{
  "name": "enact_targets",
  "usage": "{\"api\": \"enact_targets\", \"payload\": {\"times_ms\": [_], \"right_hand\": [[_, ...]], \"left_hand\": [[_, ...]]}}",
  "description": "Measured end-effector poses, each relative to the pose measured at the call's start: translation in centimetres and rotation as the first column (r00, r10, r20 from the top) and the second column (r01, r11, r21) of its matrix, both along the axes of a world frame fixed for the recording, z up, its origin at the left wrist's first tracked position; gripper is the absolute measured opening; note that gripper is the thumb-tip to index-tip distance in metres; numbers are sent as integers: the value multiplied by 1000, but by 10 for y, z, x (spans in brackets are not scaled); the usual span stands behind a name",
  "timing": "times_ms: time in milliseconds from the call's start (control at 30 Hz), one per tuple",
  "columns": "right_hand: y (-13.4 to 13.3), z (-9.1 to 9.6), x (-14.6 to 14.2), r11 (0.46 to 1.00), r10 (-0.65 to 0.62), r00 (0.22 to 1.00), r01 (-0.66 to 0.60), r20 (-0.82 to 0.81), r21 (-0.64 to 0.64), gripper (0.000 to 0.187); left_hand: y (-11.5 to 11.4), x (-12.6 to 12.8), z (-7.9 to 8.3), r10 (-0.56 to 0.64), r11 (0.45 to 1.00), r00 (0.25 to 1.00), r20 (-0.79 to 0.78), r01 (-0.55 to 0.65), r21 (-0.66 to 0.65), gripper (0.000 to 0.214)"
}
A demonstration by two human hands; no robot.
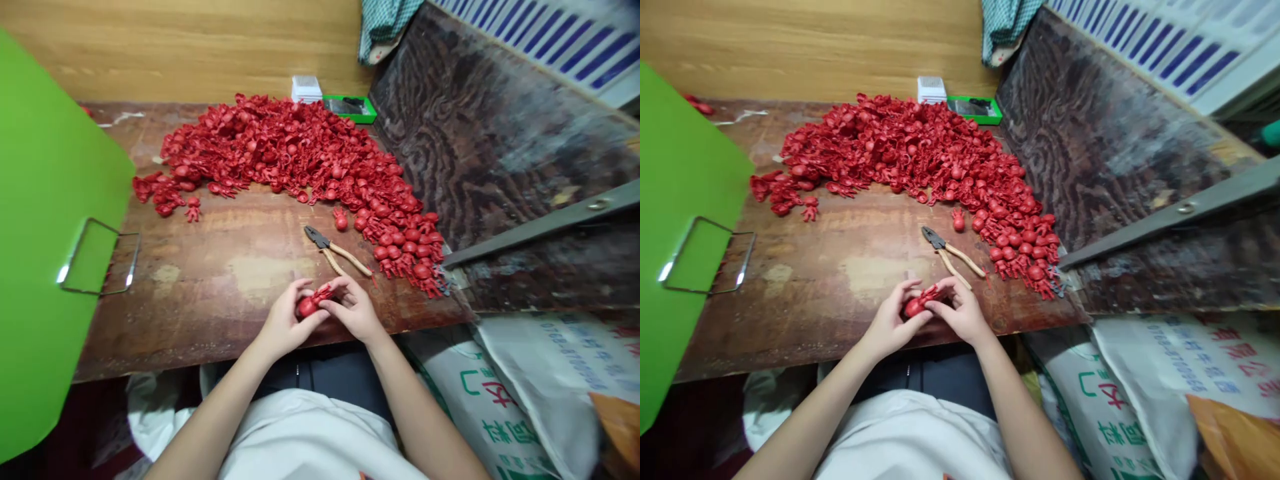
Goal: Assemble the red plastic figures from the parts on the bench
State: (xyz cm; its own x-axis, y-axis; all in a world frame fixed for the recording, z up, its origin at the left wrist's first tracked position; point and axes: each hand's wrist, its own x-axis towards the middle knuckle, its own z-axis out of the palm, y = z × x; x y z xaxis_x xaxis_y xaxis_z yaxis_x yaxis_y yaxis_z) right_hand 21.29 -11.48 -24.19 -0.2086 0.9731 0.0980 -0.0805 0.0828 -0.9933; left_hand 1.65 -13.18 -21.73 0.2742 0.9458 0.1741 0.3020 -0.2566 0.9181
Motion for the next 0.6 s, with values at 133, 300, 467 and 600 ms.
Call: {"api": "enact_targets", "payload": {"times_ms": [133,300,467,600], "right_hand": [[-5,0,2,999,27,998,-28,-49,-20,29],[-8,3,4,999,21,999,-22,-37,-34,31],[-3,11,4,990,88,980,-106,176,93,24],[0,15,4,985,68,969,-103,238,137,21]], "left_hand": [[7,-23,8,-150,988,976,-159,151,-5,54],[14,-37,14,-206,976,942,-266,217,11,35],[10,-34,14,-175,970,933,-314,219,109,29],[8,-33,13,-173,959,910,-377,243,147,30]]}}
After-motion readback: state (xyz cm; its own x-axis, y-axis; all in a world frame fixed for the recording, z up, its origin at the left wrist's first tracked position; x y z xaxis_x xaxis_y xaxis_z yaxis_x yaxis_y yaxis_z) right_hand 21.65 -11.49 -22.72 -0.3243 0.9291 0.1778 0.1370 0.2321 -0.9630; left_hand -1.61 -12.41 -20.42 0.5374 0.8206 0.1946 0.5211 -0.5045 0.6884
